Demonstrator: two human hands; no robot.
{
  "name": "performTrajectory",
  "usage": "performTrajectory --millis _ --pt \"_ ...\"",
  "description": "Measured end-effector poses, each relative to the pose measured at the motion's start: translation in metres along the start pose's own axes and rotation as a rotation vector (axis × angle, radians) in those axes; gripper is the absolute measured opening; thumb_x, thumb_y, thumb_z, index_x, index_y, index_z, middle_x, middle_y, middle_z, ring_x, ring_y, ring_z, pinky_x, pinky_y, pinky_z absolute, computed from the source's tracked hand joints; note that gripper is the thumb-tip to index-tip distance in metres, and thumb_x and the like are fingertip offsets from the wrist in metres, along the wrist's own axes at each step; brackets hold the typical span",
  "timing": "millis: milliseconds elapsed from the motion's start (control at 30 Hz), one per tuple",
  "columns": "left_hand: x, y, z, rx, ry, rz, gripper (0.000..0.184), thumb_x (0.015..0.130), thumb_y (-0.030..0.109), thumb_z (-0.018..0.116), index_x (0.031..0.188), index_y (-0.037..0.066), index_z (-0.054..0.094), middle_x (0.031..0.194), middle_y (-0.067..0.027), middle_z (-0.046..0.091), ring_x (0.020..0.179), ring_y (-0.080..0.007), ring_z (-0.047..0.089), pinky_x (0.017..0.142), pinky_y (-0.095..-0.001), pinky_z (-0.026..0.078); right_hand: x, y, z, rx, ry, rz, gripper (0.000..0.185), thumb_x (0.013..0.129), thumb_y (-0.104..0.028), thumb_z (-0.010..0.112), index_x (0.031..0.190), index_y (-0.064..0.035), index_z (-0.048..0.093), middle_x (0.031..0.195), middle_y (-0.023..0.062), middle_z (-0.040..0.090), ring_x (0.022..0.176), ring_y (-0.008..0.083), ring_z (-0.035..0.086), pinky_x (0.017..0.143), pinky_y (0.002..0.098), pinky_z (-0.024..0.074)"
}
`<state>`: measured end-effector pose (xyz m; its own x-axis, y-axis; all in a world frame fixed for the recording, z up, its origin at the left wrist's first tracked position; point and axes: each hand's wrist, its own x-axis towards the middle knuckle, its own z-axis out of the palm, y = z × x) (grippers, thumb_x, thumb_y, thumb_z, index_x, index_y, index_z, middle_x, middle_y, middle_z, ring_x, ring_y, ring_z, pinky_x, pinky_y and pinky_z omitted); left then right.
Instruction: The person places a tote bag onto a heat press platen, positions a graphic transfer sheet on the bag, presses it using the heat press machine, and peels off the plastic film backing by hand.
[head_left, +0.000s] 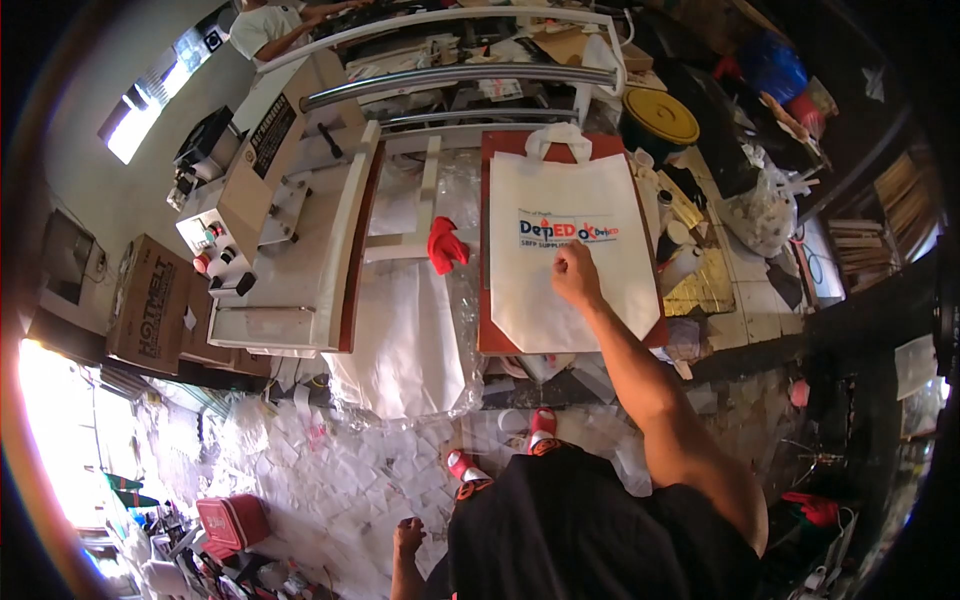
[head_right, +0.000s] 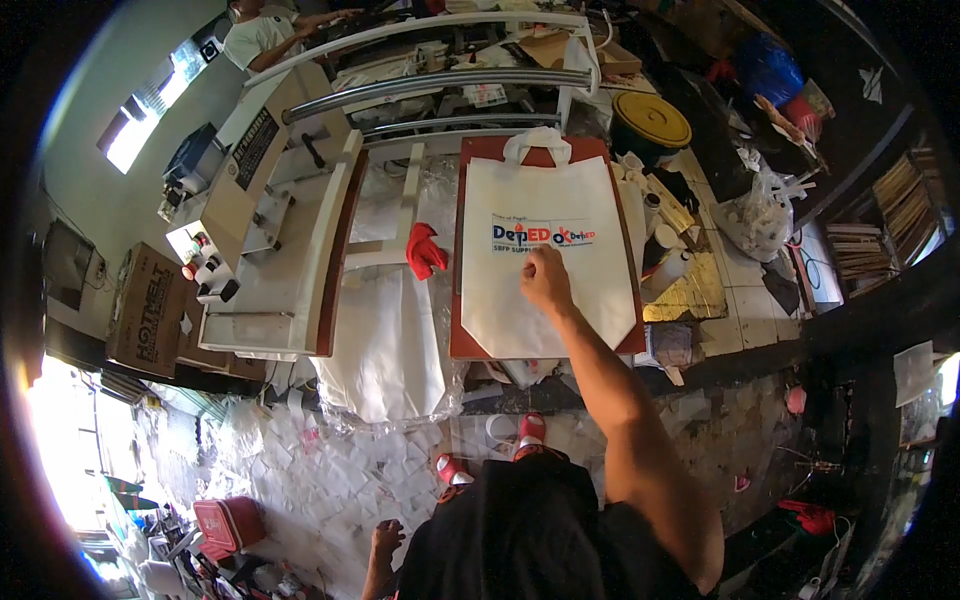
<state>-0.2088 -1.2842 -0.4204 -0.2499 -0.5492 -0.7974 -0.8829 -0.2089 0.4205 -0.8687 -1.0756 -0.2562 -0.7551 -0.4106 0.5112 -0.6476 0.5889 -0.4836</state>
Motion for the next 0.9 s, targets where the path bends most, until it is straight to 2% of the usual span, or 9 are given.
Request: performTrajectory --millis 67,200,267,367,533,600,667,833,900 --pt "-0.002 0.001 0.001 -0.004 -0.002 -0.008 0.034 0.092 0.028 0.058 0.105 -0.002 0.067 0.087 -0.0097 0.072 0.065 -0.0167 0.069 0.051 -0.0293 0.052 -0.018 -0.021 -0.004 0.251 0.015 0.07 0.003 0.077 -0.003 0.059 0.078 -0.0029 0.056 0.076 0.0129 0.055 0.074 0.0314 0.056 0.065 0.0397 0.047" --pt "0.0 -0.005 0.006 -0.028 -0.01 -0.029 0.033 0.092 0.028 0.058 0.105 -0.001 0.067 0.086 -0.0092 0.071 0.066 -0.0162 0.069 0.05 -0.029 0.051 -0.091 -0.12 -0.02 0.633 -0.518 0.237 0.007 0.088 -0.008 0.056 0.084 -0.0032 0.058 0.073 0.0142 0.062 0.066 0.0286 0.062 0.063 0.0375 0.0489" --pt "-0.001 -0.01 0.007 -0.039 -0.014 -0.051 0.033 0.092 0.028 0.057 0.105 -0.001 0.067 0.086 -0.0091 0.071 0.067 -0.0162 0.069 0.05 -0.029 0.051 -0.147 -0.132 0.003 0.734 -0.699 0.001 0.006 0.088 -0.007 0.057 0.09 -0.0023 0.06 0.068 0.0068 0.061 0.063 0.0181 0.06 0.06 0.033 0.0483" --pt "-0.001 -0.013 0.004 -0.039 -0.018 -0.023 0.034 0.092 0.028 0.057 0.103 -0.001 0.068 0.087 -0.0097 0.072 0.067 -0.0166 0.07 0.05 -0.0292 0.051 -0.163 -0.152 -0.009 0.631 -0.901 0.067 0.006 0.087 -0.006 0.055 0.085 -0.0024 0.06 0.073 0.0149 0.064 0.07 0.032 0.065 0.063 0.0408 0.0497" --pt "0.018 -0.053 -0.005 0.122 -0.066 -0.013 0.036 0.095 0.031 0.052 0.109 0.001 0.066 0.099 -0.0102 0.072 0.074 -0.0201 0.071 0.056 -0.0319 0.052 -0.13 -0.138 0.023 0.606 -0.578 0.042 0.006 0.083 -0.005 0.057 0.084 -0.0022 0.063 0.077 0.0158 0.067 0.075 0.0364 0.066 0.066 0.0435 0.0516" --pt "0.004 -0.047 -0.005 0.042 0.02 0.022 0.036 0.091 0.029 0.058 0.102 -0.004 0.068 0.084 -0.0117 0.071 0.071 -0.0208 0.07 0.068 -0.033 0.056 -0.133 -0.134 0.056 0.461 -0.767 -0.011 0.013 0.082 -0.016 0.064 0.086 -0.0042 0.066 0.081 0.0162 0.069 0.079 0.0365 0.067 0.069 0.045 0.0527" --pt "-0.018 -0.026 -0.008 -0.047 0.049 0.005 0.036 0.092 0.028 0.058 0.104 -0.004 0.068 0.086 -0.0126 0.071 0.072 -0.0207 0.07 0.069 -0.0331 0.056 -0.147 -0.128 0.102 0.315 -0.866 -0.064 0.022 0.084 -0.026 0.067 0.086 -0.0043 0.066 0.082 0.0167 0.069 0.08 0.0377 0.067 0.071 0.0473 0.0524" --pt "-0.044 -0.057 -0.012 -0.069 0.065 0.017 0.036 0.093 0.027 0.058 0.109 -0.005 0.066 0.091 -0.0138 0.072 0.074 -0.0202 0.07 0.07 -0.0324 0.055 -0.15 -0.119 0.232 0.101 -0.729 0.324 0.035 0.082 -0.036 0.073 0.087 -0.0027 0.066 0.087 0.0198 0.07 0.087 0.0406 0.067 0.076 0.0462 0.0531" --pt "-0.045 -0.111 -0.012 -0.007 0.052 -0.026 0.037 0.093 0.027 0.056 0.102 -0.006 0.069 0.087 -0.016 0.072 0.077 -0.0226 0.072 0.072 -0.0334 0.056 -0.162 -0.103 0.289 0.02 -0.724 0.638 0.045 0.082 -0.041 0.072 0.1 -0.0007 0.068 0.096 0.0236 0.071 0.094 0.038 0.068 0.084 0.044 0.0535"
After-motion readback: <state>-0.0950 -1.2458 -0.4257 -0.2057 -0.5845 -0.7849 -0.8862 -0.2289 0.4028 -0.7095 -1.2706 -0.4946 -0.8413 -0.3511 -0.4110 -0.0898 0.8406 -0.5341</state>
